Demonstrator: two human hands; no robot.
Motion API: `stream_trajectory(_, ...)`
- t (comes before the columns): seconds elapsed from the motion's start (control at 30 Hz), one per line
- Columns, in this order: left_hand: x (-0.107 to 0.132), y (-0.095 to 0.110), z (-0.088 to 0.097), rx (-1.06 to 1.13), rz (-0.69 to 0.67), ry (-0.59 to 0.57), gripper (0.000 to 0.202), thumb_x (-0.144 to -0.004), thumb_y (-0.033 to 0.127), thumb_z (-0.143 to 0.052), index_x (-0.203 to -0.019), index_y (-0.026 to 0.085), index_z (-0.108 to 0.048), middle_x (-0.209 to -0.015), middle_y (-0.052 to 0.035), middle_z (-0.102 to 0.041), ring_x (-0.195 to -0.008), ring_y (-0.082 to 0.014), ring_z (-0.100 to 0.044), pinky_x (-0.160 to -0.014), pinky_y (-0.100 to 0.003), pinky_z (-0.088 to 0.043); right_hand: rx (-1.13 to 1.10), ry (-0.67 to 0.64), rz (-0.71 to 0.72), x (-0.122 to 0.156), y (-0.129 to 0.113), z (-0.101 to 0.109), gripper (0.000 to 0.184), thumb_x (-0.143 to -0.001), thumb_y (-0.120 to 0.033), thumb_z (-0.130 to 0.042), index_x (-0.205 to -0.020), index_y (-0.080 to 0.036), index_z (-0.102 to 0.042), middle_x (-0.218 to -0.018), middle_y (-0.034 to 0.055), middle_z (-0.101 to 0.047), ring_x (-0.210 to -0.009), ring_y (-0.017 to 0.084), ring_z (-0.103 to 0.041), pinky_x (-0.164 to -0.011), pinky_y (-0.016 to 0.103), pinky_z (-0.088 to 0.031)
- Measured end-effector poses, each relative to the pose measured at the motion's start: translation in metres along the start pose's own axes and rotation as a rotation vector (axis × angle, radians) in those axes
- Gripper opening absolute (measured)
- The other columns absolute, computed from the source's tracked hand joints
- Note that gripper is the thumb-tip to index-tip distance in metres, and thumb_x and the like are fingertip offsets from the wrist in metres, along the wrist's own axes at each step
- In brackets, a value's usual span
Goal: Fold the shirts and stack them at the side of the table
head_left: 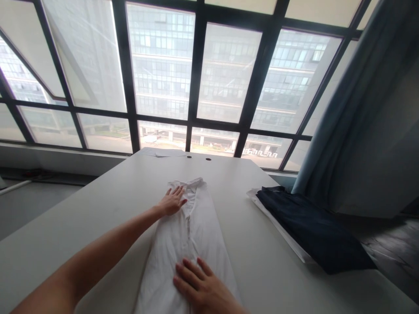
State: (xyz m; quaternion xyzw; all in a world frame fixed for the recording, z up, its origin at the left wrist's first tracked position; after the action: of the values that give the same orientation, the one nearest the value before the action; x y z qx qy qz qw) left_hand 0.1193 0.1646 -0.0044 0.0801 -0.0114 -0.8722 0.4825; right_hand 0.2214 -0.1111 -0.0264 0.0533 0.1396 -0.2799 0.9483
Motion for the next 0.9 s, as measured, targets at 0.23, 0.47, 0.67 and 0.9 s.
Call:
stream_trajectory(0.23,0.149,0.047,0.003,0.169,-0.133,-0.031,0.062,-0.102,0.054,-0.024,-0.155,0.021,-0.028,-0.161,-0.0092,-0.024,-0.15,-0.0225,-0.018,-0.121,-0.045,-0.014,-0.304,-0.164,-0.094,-0.006,-0.015,0.051,0.073,-0.093,-0.058,-0.049,-0.154,-0.022,-0.031,-0.158,0.0093,-0.032,-0.148,0.025,-0.023,-0.122,0.047,-0.016)
stream_trajectory(0.47,0.208,0.078,0.018,0.202,-0.319,-0.142,0.065,-0.1,0.049,-0.038,-0.157,0.023,-0.023,-0.162,-0.0088,-0.018,-0.15,-0.0267,-0.013,-0.122,-0.049,-0.011,-0.461,0.011,-0.219,-0.004,0.004,0.057,0.054,-0.095,-0.044,-0.048,-0.143,-0.019,-0.049,-0.149,0.0132,-0.047,-0.141,0.025,-0.039,-0.116,0.045,-0.032)
stream_trajectory(0.67,0.225,0.049,0.043,0.366,-0.308,-0.119,0.056,-0.088,0.013,-0.047,-0.142,0.025,-0.05,-0.153,-0.0055,-0.043,-0.145,-0.0231,-0.032,-0.121,-0.045,-0.024,-0.297,0.178,-0.625,0.047,0.106,0.076,0.052,-0.073,-0.003,-0.047,-0.121,-0.017,-0.065,-0.128,0.0114,-0.062,-0.121,0.023,-0.056,-0.109,0.041,-0.042)
stream_trajectory(0.9,0.252,0.085,0.063,0.398,-0.456,-0.228,0.068,-0.073,0.017,-0.061,-0.139,0.028,-0.054,-0.156,-0.0043,-0.037,-0.147,-0.0325,-0.023,-0.12,-0.053,-0.018,-0.325,-0.076,-0.492,0.046,0.095,0.076,0.06,-0.071,-0.007,-0.06,-0.129,-0.023,-0.065,-0.14,0.0118,-0.055,-0.129,0.028,-0.051,-0.111,0.046,-0.038)
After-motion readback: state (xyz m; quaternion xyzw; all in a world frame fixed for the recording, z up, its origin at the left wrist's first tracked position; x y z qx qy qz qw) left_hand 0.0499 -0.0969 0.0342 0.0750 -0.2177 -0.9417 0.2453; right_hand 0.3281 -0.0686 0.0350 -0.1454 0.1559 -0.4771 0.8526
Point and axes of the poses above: each hand's wrist, its own x-axis away from the middle knuckle, its own z-axis out of the back of the hand, y = z × x, the point moved 8 cm from there along -x, towards the middle knuckle
